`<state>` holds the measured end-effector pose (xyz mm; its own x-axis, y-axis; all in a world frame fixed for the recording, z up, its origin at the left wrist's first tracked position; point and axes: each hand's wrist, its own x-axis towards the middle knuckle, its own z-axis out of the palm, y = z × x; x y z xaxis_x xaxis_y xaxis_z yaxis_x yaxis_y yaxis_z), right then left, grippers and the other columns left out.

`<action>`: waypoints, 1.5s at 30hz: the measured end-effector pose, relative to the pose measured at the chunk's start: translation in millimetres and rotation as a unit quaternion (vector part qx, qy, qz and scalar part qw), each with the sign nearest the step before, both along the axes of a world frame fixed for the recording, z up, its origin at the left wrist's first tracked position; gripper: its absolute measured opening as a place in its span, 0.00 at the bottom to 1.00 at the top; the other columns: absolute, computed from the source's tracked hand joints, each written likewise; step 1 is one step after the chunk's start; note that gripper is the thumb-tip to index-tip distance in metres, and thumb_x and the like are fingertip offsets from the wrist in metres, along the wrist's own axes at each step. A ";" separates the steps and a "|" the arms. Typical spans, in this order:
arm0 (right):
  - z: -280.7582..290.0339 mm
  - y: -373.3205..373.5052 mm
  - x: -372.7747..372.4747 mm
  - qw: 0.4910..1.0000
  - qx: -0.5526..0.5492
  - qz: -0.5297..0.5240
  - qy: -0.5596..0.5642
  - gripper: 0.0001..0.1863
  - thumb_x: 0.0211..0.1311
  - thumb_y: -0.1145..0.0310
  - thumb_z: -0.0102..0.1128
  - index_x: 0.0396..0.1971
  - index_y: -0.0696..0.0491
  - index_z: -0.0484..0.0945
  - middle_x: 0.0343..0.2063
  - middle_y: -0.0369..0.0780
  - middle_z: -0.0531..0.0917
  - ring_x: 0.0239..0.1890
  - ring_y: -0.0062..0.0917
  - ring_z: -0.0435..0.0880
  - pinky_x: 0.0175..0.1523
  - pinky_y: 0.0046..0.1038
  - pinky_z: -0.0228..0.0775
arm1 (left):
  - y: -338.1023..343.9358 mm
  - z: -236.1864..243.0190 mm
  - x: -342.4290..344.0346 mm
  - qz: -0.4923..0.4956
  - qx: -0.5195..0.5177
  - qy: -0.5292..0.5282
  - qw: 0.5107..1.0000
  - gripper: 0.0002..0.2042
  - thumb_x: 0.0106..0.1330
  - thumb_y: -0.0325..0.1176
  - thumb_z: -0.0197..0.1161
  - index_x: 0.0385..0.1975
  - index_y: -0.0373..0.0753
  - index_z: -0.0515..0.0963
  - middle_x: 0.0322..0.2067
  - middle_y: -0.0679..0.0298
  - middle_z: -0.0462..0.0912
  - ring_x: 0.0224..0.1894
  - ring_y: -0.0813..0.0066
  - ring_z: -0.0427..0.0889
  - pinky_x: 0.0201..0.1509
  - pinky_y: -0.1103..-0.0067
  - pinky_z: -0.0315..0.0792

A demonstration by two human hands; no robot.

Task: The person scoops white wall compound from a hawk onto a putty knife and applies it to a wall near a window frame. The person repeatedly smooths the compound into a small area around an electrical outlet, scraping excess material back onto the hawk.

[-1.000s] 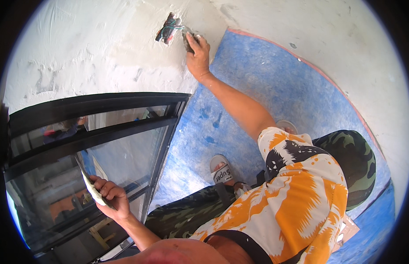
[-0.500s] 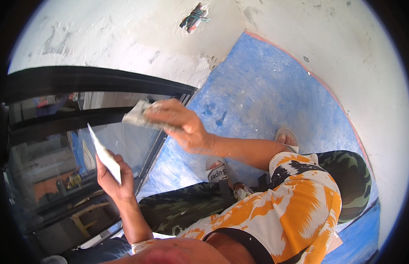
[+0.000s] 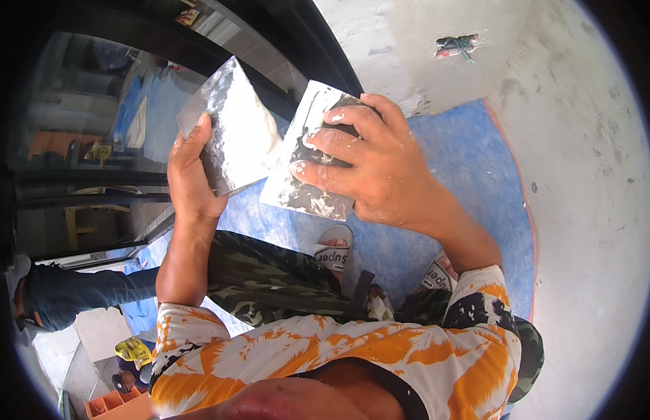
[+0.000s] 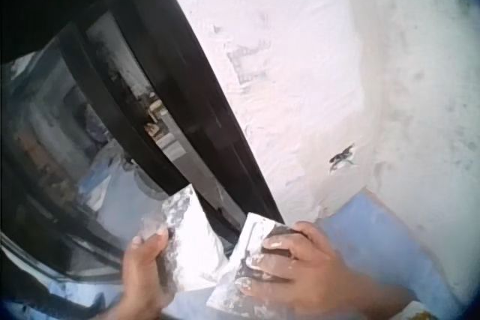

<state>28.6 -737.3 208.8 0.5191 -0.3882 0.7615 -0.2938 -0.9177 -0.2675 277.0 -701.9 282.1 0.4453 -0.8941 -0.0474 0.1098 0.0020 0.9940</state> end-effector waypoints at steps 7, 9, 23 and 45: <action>-114.7 -52.3 -59.4 0.866 0.335 -0.062 -0.366 0.17 0.54 0.77 0.61 0.45 0.50 0.85 0.36 0.35 0.85 0.42 0.25 0.79 0.50 0.25 0.69 | -4.8 21.8 45.9 -0.221 -0.085 0.297 0.925 0.12 0.72 0.30 0.52 0.49 0.29 0.73 0.34 0.59 0.80 0.34 0.71 0.80 0.34 0.78 0.77; -159.0 -70.8 -73.5 0.694 0.419 -0.193 -0.553 0.17 0.59 0.78 0.54 0.48 0.57 0.82 0.35 0.36 0.84 0.38 0.16 0.77 0.47 0.22 0.68 | 0.9 22.0 52.9 -0.254 -0.100 0.458 0.846 0.13 0.71 0.29 0.53 0.49 0.27 0.71 0.32 0.58 0.78 0.31 0.71 0.78 0.29 0.79 0.75; -213.8 -193.4 -31.6 0.738 0.179 -0.479 -0.440 0.31 0.52 0.82 0.51 0.60 0.51 0.73 0.48 0.46 0.76 0.50 0.40 0.76 0.58 0.30 0.66 | 15.6 21.6 56.7 -0.268 -0.078 0.421 0.863 0.14 0.72 0.30 0.53 0.53 0.31 0.69 0.35 0.57 0.78 0.30 0.72 0.75 0.30 0.80 0.72; -205.4 -188.0 -34.4 0.726 0.192 -0.497 -0.435 0.33 0.48 0.84 0.50 0.60 0.53 0.73 0.44 0.50 0.76 0.47 0.43 0.75 0.58 0.34 0.65 | 19.6 14.2 55.7 -0.256 -0.015 0.435 0.863 0.15 0.71 0.27 0.50 0.55 0.33 0.68 0.35 0.58 0.76 0.31 0.72 0.75 0.31 0.78 0.71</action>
<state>-5.8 -925.3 3.4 -0.7749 -0.5119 0.3707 -0.3272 -0.1769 -0.9282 332.7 -682.3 296.3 -0.2019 -0.9696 -0.1384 0.8082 -0.2447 0.5356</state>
